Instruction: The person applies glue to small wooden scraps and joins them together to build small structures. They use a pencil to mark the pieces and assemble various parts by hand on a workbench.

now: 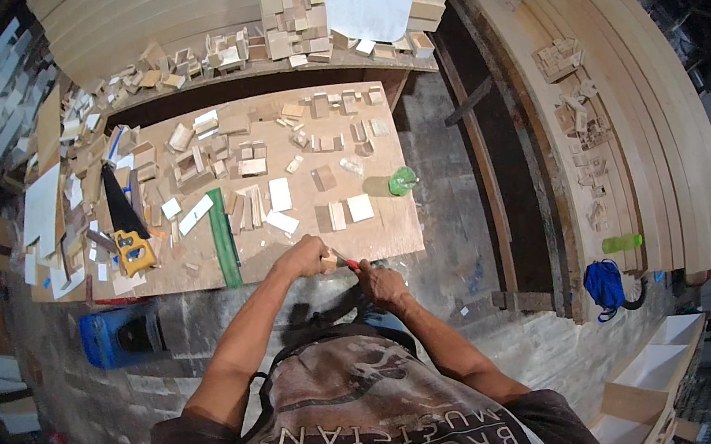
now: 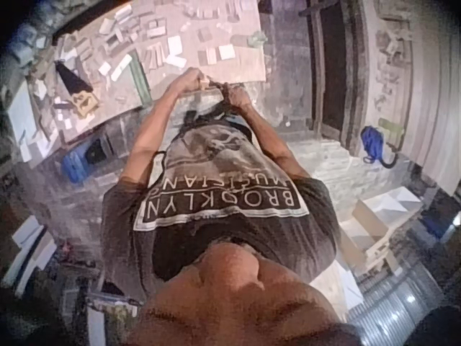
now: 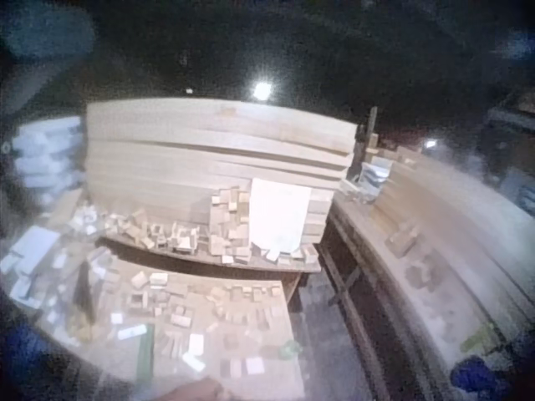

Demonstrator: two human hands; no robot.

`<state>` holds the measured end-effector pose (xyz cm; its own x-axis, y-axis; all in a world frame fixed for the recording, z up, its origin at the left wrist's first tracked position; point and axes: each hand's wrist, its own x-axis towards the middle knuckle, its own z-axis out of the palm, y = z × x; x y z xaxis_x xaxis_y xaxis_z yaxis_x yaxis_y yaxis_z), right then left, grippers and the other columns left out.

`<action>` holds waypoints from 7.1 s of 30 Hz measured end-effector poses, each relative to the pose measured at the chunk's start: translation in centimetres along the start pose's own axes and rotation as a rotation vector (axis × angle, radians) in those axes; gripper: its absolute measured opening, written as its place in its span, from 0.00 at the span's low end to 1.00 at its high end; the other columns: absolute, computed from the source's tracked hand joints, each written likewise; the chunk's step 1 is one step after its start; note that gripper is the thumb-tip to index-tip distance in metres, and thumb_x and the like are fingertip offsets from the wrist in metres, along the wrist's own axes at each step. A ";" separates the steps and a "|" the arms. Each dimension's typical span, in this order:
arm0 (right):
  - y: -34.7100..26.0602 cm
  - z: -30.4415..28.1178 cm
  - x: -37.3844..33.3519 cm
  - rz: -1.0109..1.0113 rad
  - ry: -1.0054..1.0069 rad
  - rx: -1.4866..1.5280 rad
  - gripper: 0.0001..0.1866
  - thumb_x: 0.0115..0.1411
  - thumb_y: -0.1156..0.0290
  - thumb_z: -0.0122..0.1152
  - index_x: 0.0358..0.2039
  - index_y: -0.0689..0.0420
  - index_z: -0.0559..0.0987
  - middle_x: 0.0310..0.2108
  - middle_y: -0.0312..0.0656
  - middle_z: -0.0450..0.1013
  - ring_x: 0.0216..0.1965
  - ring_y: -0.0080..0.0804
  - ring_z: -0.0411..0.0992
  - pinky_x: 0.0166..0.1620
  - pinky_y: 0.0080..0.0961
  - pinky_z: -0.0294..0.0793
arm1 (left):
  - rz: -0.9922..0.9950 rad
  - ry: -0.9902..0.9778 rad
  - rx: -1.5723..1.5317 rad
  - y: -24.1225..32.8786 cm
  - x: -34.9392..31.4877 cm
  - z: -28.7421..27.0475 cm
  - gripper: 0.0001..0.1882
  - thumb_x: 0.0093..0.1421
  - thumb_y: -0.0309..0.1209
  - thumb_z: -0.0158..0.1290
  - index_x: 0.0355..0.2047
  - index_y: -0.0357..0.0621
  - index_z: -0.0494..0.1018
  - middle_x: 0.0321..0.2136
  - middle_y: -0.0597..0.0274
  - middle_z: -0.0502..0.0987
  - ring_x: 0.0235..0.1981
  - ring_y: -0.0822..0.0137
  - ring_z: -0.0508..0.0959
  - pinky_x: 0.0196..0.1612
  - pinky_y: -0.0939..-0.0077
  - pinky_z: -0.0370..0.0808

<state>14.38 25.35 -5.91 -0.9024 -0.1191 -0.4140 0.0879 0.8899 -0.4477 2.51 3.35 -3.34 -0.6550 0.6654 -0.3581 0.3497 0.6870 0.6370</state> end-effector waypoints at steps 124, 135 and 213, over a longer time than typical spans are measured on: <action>0.2 -10.4 21.5 -0.145 0.427 0.310 0.11 0.53 0.67 0.63 0.25 0.64 0.82 0.25 0.58 0.78 0.29 0.51 0.80 0.33 0.38 0.78 | -0.347 0.711 -0.364 1.2 9.3 -5.3 0.26 0.53 0.23 0.61 0.54 0.34 0.72 0.46 0.47 0.77 0.48 0.50 0.77 0.52 0.65 0.74; -1.6 -10.4 21.7 -0.012 0.249 0.556 0.17 0.59 0.60 0.64 0.30 0.65 0.81 0.25 0.53 0.79 0.29 0.36 0.80 0.35 0.33 0.77 | -0.148 0.608 -0.149 -1.8 11.8 -6.0 0.30 0.46 0.17 0.58 0.54 0.40 0.71 0.51 0.51 0.72 0.55 0.48 0.70 0.58 0.60 0.70; 0.8 -14.9 21.1 -0.135 0.284 0.601 0.15 0.55 0.79 0.59 0.45 0.61 0.78 0.37 0.51 0.78 0.39 0.40 0.78 0.42 0.31 0.76 | -0.246 0.354 0.028 -1.4 12.3 -7.3 0.24 0.47 0.19 0.56 0.47 0.39 0.70 0.45 0.49 0.70 0.50 0.45 0.74 0.52 0.56 0.75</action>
<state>-10.87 30.09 -3.20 -0.9906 -0.0183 -0.1357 0.1117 0.4661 -0.8776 -10.97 8.42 -3.64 -0.9087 0.3433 -0.2374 0.1696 0.8235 0.5414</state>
